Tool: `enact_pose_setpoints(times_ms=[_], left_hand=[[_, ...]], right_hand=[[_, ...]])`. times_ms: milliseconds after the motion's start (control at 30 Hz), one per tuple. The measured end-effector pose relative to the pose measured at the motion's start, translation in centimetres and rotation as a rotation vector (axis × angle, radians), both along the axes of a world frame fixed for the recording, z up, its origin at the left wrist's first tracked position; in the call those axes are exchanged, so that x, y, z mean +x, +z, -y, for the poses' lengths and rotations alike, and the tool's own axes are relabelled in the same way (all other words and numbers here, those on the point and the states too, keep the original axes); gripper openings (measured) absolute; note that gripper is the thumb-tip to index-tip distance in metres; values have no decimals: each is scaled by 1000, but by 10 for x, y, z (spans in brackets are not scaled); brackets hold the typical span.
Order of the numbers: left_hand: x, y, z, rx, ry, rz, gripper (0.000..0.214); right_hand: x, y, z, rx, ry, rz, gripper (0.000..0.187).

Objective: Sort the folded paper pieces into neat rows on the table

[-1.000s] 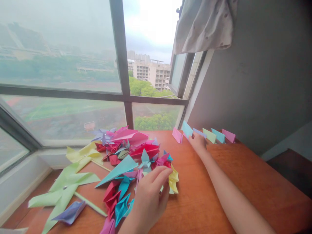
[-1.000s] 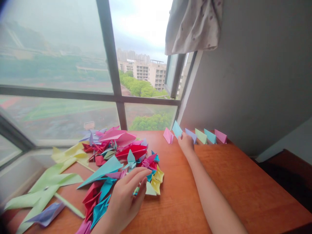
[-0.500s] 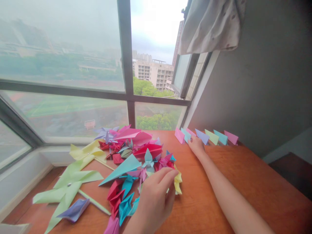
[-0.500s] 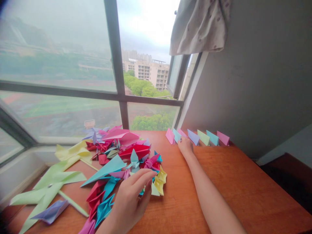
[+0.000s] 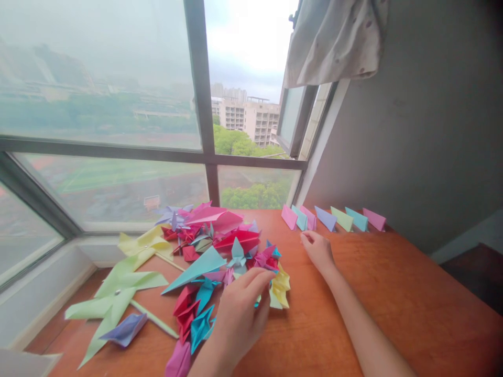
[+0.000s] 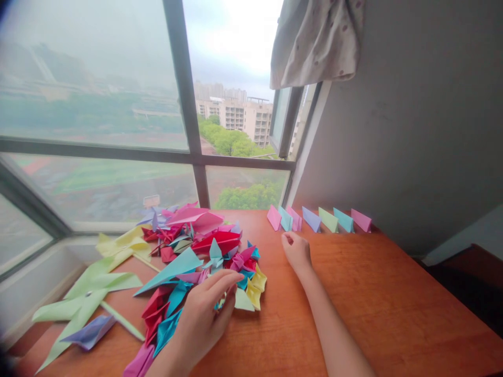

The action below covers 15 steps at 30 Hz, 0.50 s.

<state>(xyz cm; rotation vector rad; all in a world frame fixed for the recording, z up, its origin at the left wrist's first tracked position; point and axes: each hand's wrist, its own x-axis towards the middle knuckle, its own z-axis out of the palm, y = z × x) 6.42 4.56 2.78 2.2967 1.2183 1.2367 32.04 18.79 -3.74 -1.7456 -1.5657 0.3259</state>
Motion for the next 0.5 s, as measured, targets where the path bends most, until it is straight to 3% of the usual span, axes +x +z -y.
enact_pose_setpoints(times_ms=[133, 267, 400, 500], left_hand=[[-12, -11, 19, 62, 84, 3, 30], [-32, -2, 33, 149, 142, -62, 29], [-71, 22, 14, 25, 304, -211, 24], [-109, 32, -11, -144, 499, -328, 34]], right_hand=[[-9, -10, 7, 9, 64, -94, 30], [-10, -13, 8, 17, 89, -135, 29], [-8, -13, 8, 20, 110, -141, 30], [-8, -13, 7, 22, 138, -138, 32]])
